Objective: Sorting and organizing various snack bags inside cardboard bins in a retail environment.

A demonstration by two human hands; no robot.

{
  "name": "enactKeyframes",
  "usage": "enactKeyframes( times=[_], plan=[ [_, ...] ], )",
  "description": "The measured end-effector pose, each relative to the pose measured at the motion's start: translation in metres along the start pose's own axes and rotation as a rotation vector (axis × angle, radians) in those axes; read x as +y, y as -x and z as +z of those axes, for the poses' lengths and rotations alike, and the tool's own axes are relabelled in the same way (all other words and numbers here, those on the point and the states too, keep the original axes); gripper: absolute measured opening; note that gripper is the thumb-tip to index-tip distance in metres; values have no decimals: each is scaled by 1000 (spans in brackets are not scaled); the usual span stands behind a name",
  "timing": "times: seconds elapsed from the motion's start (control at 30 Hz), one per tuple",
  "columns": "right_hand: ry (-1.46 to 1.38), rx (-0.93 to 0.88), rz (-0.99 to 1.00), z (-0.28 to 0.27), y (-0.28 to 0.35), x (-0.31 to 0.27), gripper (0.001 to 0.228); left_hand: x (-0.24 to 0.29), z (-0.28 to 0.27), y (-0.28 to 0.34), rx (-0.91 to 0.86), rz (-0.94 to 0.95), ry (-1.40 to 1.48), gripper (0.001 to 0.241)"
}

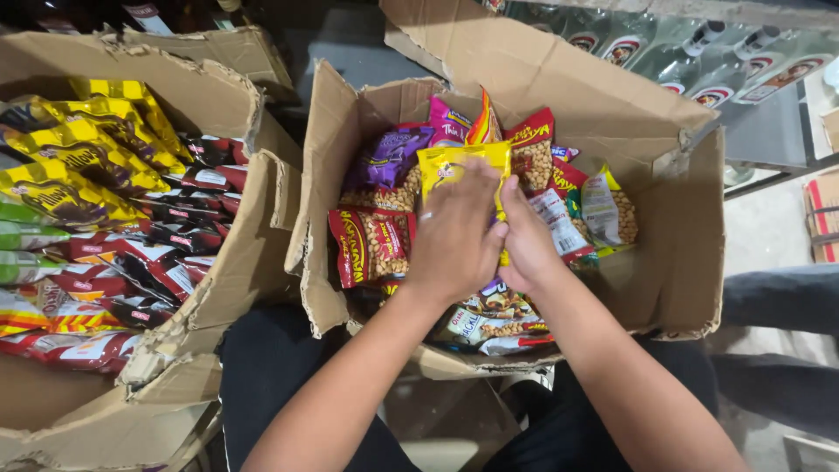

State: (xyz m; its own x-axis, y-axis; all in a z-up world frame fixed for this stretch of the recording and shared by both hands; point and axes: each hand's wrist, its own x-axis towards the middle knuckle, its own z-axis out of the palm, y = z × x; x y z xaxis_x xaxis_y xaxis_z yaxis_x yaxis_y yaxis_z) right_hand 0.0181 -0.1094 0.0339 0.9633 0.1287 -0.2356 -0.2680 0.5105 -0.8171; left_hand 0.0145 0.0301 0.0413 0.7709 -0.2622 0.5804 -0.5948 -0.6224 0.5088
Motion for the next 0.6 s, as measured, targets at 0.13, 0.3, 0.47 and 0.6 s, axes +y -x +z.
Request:
enactKeyframes(
  times=[0.13, 0.3, 0.47, 0.6],
  plan=[
    [-120, 3, 4, 0, 3, 3, 66, 0, -5, -5, -250, 51, 17, 61],
    [-118, -86, -204, 8, 7, -3, 69, -17, -9, -21, -265, -44, -27, 71],
    [-103, 39, -214, 7, 11, -20, 65, -60, -2, -13, 49, -148, -85, 54],
    [-68, 40, -204, 10, 15, -29, 65, -63, -3, -16, 149, -361, 590, 41]
  ],
)
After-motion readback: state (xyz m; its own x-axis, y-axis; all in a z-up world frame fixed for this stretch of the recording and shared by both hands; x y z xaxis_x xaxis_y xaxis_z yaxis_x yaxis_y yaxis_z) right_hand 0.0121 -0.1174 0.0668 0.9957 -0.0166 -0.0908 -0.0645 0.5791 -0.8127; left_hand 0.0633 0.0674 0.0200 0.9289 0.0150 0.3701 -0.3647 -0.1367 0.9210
